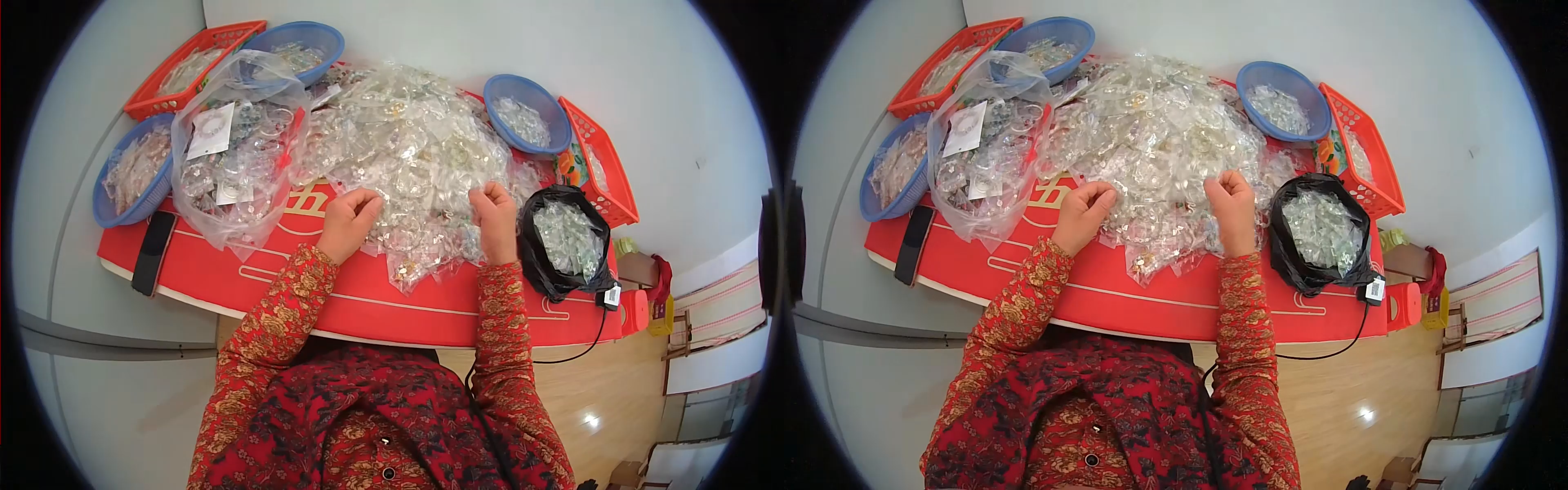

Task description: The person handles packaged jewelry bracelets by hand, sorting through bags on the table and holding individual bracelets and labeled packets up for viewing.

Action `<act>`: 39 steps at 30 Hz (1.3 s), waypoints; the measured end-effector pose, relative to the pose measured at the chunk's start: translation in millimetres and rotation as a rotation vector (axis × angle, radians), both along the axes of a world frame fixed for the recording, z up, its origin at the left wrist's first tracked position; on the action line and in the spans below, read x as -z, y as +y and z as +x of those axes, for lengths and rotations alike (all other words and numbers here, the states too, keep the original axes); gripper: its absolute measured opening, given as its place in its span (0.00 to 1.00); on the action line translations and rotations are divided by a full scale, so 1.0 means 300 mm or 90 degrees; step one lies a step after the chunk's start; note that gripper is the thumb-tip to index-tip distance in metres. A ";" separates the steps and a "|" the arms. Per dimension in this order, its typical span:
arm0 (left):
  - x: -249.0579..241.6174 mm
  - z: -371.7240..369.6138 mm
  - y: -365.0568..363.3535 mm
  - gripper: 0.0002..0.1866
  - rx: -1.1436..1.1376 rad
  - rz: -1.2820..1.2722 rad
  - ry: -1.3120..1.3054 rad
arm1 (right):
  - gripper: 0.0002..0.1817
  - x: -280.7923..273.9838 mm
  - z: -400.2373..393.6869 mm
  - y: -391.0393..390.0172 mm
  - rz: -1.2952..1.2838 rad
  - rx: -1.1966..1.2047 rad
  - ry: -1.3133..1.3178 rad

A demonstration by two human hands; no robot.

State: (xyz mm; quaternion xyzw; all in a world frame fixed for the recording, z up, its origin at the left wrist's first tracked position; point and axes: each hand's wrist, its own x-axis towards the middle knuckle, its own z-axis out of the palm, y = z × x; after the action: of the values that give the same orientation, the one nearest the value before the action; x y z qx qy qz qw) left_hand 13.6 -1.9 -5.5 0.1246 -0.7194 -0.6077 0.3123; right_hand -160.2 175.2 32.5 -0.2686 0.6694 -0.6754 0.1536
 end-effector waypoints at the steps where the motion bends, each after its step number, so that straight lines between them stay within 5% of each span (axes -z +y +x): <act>1: 0.003 0.002 -0.003 0.09 -0.004 -0.001 -0.010 | 0.07 0.002 -0.020 0.018 0.104 -0.002 0.046; 4: 0.014 -0.009 -0.013 0.09 -0.008 -0.022 -0.030 | 0.16 0.004 -0.036 0.030 0.321 0.146 0.463; 7: 0.029 -0.020 -0.011 0.08 -0.006 -0.081 -0.040 | 0.20 -0.053 0.021 -0.036 0.217 0.108 0.535; 16: 0.032 -0.008 -0.019 0.08 0.014 -0.113 -0.048 | 0.18 -0.012 -0.052 -0.270 0.406 -0.056 0.672; 21: 0.038 -0.014 -0.031 0.10 0.057 0.005 -0.045 | 0.09 -0.095 0.025 -0.166 0.067 -0.165 0.164; 25: -0.022 0.005 -0.001 0.13 0.166 0.256 -0.023 | 0.05 -0.103 0.117 -0.131 -0.090 -0.231 -0.190; 30: -0.027 0.016 0.000 0.10 0.162 0.335 0.000 | 0.05 -0.016 0.179 -0.158 -0.033 -0.246 -0.163; 36: -0.004 0.002 0.002 0.08 0.082 0.359 0.053 | 0.09 -0.052 0.142 -0.164 0.127 -0.109 0.195; 39: 0.004 -0.010 -0.002 0.06 0.054 0.362 0.060 | 0.11 -0.110 0.080 -0.214 0.119 -0.011 0.570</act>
State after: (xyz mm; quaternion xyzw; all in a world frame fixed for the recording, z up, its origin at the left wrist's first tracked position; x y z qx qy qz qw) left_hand 10.6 -2.6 -6.7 0.1487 -0.5096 -0.8026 0.2720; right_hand -136.3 110.9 65.5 -0.5246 0.7259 -0.4278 -0.1218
